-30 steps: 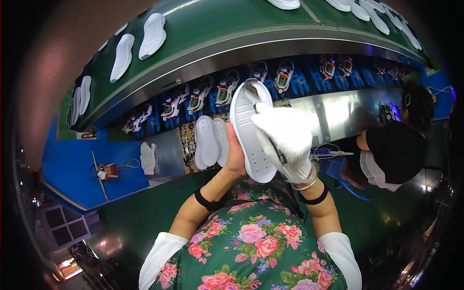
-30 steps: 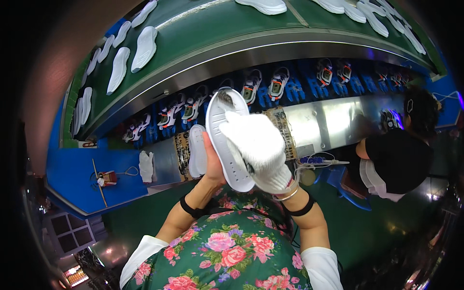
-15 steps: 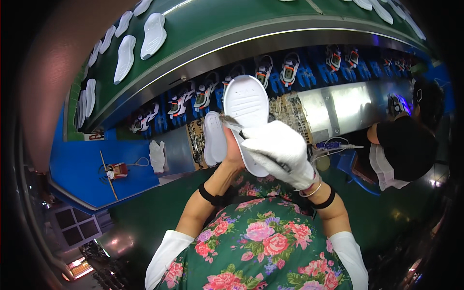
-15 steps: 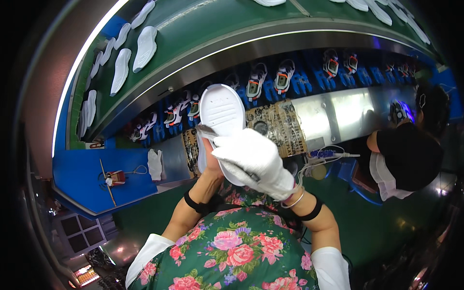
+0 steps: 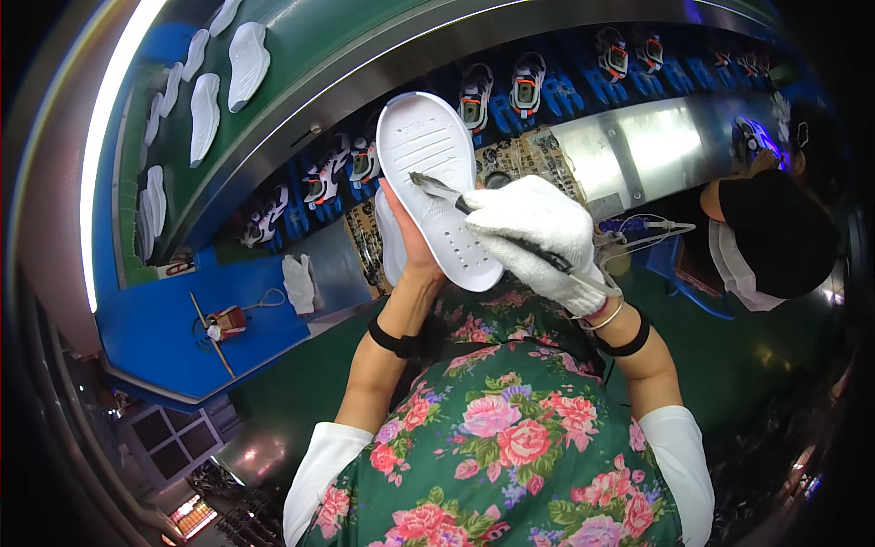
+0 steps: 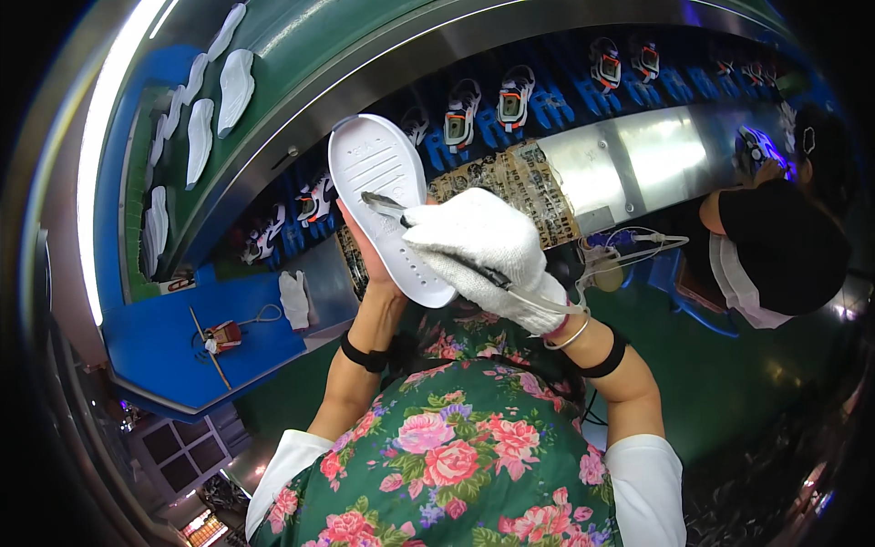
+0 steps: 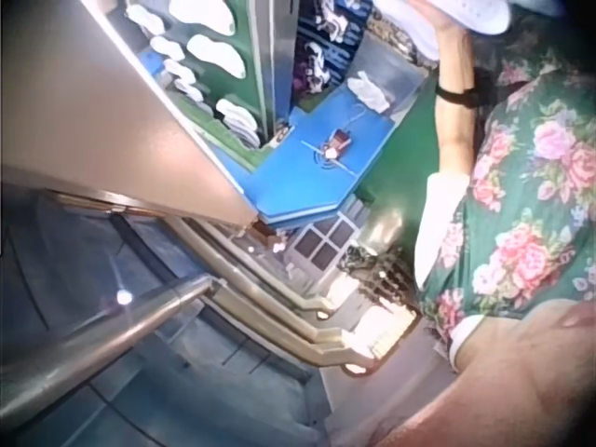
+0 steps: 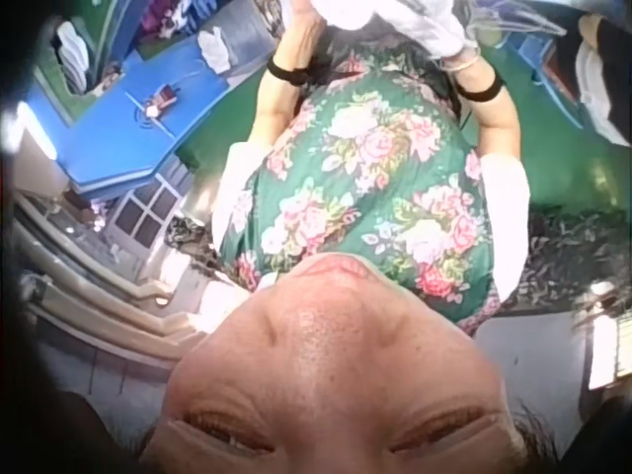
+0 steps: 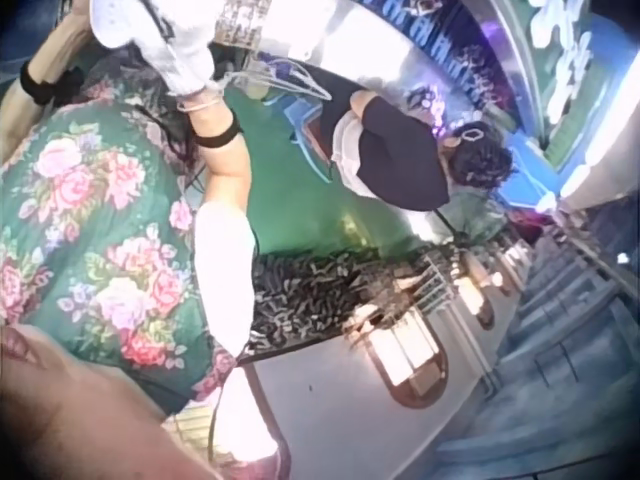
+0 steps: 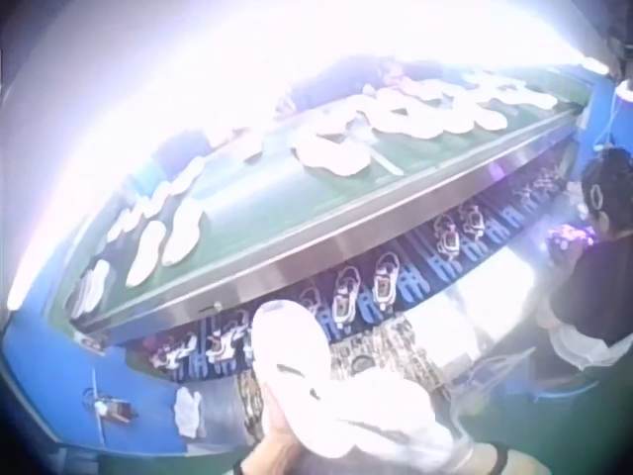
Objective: Apply adhesive or primer to shoe insoles using a brush at a manufacturing station.
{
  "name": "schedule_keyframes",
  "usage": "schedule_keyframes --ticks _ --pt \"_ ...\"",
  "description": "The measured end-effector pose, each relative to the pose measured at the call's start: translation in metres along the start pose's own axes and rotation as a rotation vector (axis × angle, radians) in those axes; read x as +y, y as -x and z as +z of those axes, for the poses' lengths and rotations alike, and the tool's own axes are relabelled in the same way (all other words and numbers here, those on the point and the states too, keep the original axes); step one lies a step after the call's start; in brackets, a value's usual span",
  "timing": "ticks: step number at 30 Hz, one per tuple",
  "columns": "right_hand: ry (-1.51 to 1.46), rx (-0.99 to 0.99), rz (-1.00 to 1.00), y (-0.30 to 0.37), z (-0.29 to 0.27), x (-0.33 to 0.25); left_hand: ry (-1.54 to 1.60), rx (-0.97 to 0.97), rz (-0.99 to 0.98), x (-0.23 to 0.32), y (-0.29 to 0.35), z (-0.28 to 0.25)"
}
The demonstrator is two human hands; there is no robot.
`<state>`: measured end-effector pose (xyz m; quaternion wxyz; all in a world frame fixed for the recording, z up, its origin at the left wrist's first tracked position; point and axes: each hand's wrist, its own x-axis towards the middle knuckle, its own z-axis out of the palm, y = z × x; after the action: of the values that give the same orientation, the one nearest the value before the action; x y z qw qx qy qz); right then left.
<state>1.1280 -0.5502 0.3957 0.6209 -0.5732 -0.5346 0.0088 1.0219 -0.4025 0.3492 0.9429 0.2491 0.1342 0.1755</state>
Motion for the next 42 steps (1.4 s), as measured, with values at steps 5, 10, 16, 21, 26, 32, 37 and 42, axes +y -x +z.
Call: schedule_keyframes --ticks 5,10,16,21,26,32,37,42 --pt "0.009 -0.120 -0.095 0.015 0.006 -0.004 0.068 -0.253 -0.145 0.004 -0.007 -0.012" --pt "-0.030 -0.099 -0.031 0.015 -0.004 0.005 0.009 -0.169 -0.093 0.010 -0.013 -0.016" --pt "-0.262 -0.188 0.061 0.025 -0.004 -0.005 0.093 -0.178 -0.047 0.014 -0.017 -0.018" --pt "0.052 -0.098 -0.123 0.033 0.002 0.007 0.054 -0.144 -0.026 0.012 -0.023 -0.010" --pt "-0.242 -0.271 -0.002 0.035 -0.002 0.003 0.002 -0.223 -0.166 0.027 -0.023 -0.023" --pt "0.014 -0.288 -0.173 0.039 0.004 0.002 -0.081 -0.378 -0.336 0.031 -0.032 -0.034" --pt "-0.174 -0.398 -0.114 0.039 0.005 -0.005 -0.127 -0.410 -0.463 0.035 -0.030 -0.039" --pt "-0.033 -0.314 -0.108 0.032 0.003 0.000 -0.117 -0.403 -0.615 0.037 -0.036 -0.043"
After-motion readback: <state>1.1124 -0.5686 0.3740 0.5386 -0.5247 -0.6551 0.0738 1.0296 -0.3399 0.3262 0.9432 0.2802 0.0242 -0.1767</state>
